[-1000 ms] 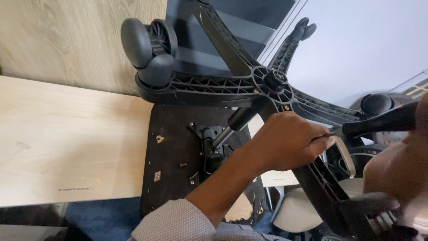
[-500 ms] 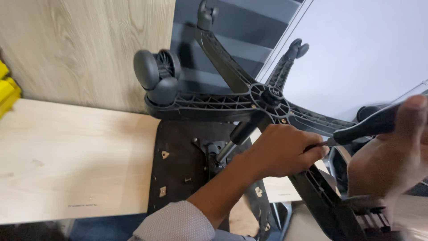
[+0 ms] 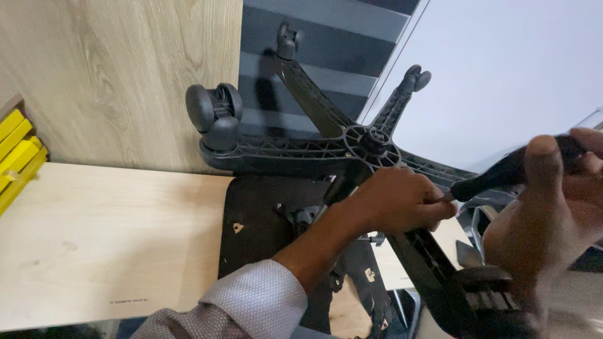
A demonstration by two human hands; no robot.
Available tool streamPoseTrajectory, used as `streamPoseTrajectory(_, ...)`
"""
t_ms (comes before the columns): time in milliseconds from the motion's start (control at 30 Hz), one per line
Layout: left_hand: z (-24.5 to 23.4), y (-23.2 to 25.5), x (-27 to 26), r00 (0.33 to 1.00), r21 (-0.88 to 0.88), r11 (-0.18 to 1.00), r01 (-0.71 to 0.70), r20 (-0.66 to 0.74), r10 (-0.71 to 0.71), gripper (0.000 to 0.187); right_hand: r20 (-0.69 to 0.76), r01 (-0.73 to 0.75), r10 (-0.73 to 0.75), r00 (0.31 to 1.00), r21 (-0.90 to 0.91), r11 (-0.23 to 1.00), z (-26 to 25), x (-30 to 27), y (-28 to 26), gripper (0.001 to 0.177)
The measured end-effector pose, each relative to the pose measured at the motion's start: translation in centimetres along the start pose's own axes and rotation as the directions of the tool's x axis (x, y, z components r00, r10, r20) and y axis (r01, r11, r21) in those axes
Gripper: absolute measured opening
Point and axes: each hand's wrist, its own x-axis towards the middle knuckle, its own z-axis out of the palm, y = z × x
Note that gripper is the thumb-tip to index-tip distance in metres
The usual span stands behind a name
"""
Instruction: The person assembles an office chair base, using a screwdriver to drive screws that fasten the caster wheels into the five-star base. They work screw by screw around the base, repositioning the screwdriver between fasteners, and continue tightening screws on the underside of the seat mechanism at the end.
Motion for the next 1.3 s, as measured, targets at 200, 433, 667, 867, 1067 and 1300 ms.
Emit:
streamPoseTrajectory(200, -0.2, 0.6, 0.0, 0.996, 0.004, 0.996, 0.091, 0.013, -0.091, 0.053, 0.132, -0.073, 0.031, 0.991, 0.325, 0.943, -0.4, 0.5, -3.1, 0.042)
streamPoseTrajectory(433, -0.3, 0.8, -0.4, 0.998, 0.024, 0.999, 0.029, -0.059, -0.027, 0.051, 0.031, 0.034, -0.029, 0.999, -0.167, 0.985, 0.1, 1.7, -1.9, 0.035)
streamPoseTrajectory(667, -0.2, 0.7, -0.3, 0.993, -0.036, 0.993, 0.109, -0.034, -0.111, 0.046, 0.097, -0.034, 0.012, 0.995, 0.228, 0.973, 0.6, 1.0, -3.7, 0.036)
streamPoseTrajectory(867, -0.5, 0.7, -0.3, 0.994, -0.031, 0.995, 0.098, -0.034, -0.099, 0.046, 0.033, -0.042, 0.043, 0.999, -0.022, 0.999, 1.2, 1.7, -3.4, 0.032)
streamPoseTrajectory(1067, -0.3, 0.1, -0.2, 0.993, -0.042, 0.993, 0.109, -0.028, -0.111, 0.044, 0.092, -0.036, 0.027, 0.995, 0.098, 0.994, 0.9, 1.3, -2.1, 0.035)
streamPoseTrajectory(1300, 0.0, -0.4, 0.0, 0.997, -0.039, 0.998, 0.054, -0.062, -0.056, 0.046, 0.130, -0.037, 0.097, 0.987, -0.401, 0.915, 1.2, 2.3, -3.0, 0.031)
